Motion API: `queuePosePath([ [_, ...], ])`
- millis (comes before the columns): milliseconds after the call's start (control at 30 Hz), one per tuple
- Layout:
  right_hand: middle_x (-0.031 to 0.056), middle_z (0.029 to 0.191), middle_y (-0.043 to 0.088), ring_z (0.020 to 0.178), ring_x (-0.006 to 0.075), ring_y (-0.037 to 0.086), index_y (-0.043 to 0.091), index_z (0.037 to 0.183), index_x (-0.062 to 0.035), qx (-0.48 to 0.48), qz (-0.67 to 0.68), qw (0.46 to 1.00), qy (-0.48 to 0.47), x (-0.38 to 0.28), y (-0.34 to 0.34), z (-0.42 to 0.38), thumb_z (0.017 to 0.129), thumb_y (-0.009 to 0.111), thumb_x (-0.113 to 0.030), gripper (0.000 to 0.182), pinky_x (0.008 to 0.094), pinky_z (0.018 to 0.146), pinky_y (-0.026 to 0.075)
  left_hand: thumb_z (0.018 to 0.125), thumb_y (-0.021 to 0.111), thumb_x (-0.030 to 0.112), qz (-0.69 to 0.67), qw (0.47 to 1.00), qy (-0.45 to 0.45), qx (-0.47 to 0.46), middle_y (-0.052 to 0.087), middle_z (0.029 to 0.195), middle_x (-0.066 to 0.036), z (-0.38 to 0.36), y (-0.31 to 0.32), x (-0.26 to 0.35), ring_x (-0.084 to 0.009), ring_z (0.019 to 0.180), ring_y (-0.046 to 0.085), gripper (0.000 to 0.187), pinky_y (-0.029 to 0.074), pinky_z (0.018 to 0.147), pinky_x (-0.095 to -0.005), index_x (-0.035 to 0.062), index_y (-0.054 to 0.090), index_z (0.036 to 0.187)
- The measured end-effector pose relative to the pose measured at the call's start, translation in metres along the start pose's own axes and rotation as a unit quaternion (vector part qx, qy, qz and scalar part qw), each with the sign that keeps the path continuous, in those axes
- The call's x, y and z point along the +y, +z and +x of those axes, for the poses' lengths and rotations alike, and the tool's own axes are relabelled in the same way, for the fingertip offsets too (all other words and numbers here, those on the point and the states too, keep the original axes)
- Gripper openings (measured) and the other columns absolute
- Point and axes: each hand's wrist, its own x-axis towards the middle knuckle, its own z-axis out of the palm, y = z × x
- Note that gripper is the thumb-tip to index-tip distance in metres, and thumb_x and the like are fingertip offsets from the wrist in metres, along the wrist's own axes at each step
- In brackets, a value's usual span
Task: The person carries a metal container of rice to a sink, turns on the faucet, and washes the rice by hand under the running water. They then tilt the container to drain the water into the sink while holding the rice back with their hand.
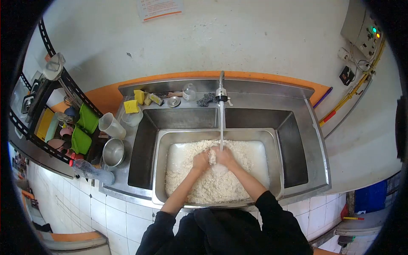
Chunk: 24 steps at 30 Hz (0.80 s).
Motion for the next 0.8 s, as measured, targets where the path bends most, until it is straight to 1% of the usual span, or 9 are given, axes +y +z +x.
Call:
queuePosePath([
  [67,0.0157,0.092,0.052,0.085,0.0347,0.048,0.054,0.086,-0.0088,-0.013,0.027,0.999,-0.014,0.011,0.002,0.005,0.064,0.052,-0.015,0.023,0.0412,0.066,0.043,0.058,0.065,0.026,0.025,0.999,0.004,-0.037,0.056,0.084,-0.018,0.009,0.000,-0.009,-0.0311,0.075,0.055,0.046,0.045,0.067,-0.0379,0.0041,0.050,0.095],
  [133,0.0210,0.075,0.054,0.070,0.0351,0.053,0.053,0.080,-0.0067,-0.022,0.033,0.998,0.058,0.009,0.000,0.003,0.067,0.047,-0.015,0.016,0.0420,0.065,0.042,0.058,0.064,0.026,0.020,0.998,0.016,-0.053,0.056,0.083,-0.018,0.011,-0.006,-0.015,-0.0312,0.074,0.055,0.042,0.045,0.066,-0.0377,0.0042,0.051,0.092],
  [267,0.0203,0.082,0.054,0.082,0.0333,0.051,0.055,0.077,-0.0075,-0.026,0.055,0.997,-0.041,0.008,-0.030,-0.022,0.067,0.050,-0.021,0.017,0.0408,0.068,0.041,0.059,0.063,0.027,-0.048,0.990,0.102,-0.082,0.055,0.084,-0.019,0.011,-0.003,-0.047,-0.0312,0.078,0.055,0.038,0.045,0.069,-0.0361,0.0053,0.054,0.090],
  [300,0.0209,0.093,0.049,0.091,0.0331,0.046,0.053,0.087,-0.0094,-0.101,0.058,0.991,-0.065,0.010,-0.039,-0.028,0.065,0.054,-0.026,0.028,0.0409,0.073,0.039,0.059,0.063,0.027,-0.050,0.990,0.100,-0.081,0.055,0.084,-0.019,0.006,-0.009,-0.051,-0.0312,0.078,0.055,0.038,0.045,0.069,-0.0361,0.0053,0.054,0.090],
  [400,0.0210,0.112,0.036,0.106,0.0352,0.032,0.046,0.105,-0.0153,-0.191,0.048,0.975,-0.106,0.013,-0.065,-0.059,0.061,0.062,-0.034,0.050,0.0451,0.081,0.034,0.054,0.067,0.029,-0.136,0.970,0.159,-0.125,0.051,0.099,-0.019,-0.011,-0.023,-0.062,-0.0314,0.092,0.049,0.058,0.040,0.079,-0.0369,0.0111,0.047,0.105],
  [467,0.0204,0.122,0.027,0.113,0.0374,0.025,0.040,0.113,-0.0193,-0.206,0.037,0.970,-0.119,-0.003,-0.086,-0.086,0.059,0.064,-0.037,0.061,0.0491,0.084,0.031,0.047,0.072,0.033,0.060,0.968,0.157,-0.189,0.034,0.121,-0.016,-0.019,-0.013,-0.071,-0.0333,0.109,0.035,0.089,0.031,0.090,-0.0404,0.0182,0.027,0.123],
  [500,0.0194,0.125,0.019,0.114,0.0412,0.018,0.034,0.116,-0.0212,-0.225,-0.015,0.972,-0.068,-0.019,-0.100,-0.099,0.055,0.068,-0.034,0.071,0.0546,0.084,0.027,0.041,0.075,0.037,0.094,0.949,0.055,-0.297,0.016,0.130,-0.015,-0.033,-0.054,-0.035,-0.0385,0.116,0.022,0.111,0.022,0.095,-0.0444,0.0242,0.007,0.127],
  [633,0.0147,0.132,0.001,0.115,0.0477,0.008,0.022,0.124,-0.0216,-0.258,-0.116,0.959,-0.002,-0.039,-0.094,-0.107,0.049,0.073,-0.027,0.092,0.0664,0.082,0.020,0.040,0.075,0.040,0.124,0.942,0.009,-0.311,0.015,0.129,-0.020,-0.035,-0.048,-0.025,-0.0424,0.115,0.021,0.113,0.025,0.093,-0.0461,0.0255,0.004,0.128],
  [800,0.0151,0.131,0.008,0.112,0.0506,0.014,0.030,0.120,-0.0186,-0.236,-0.159,0.958,-0.046,-0.040,-0.062,-0.079,0.047,0.073,-0.018,0.085,0.0633,0.079,0.029,0.041,0.074,0.036,0.122,0.966,-0.016,-0.226,0.018,0.128,-0.021,-0.034,-0.038,-0.017,-0.0438,0.104,0.037,0.105,0.041,0.079,-0.0434,0.0265,0.014,0.127],
])
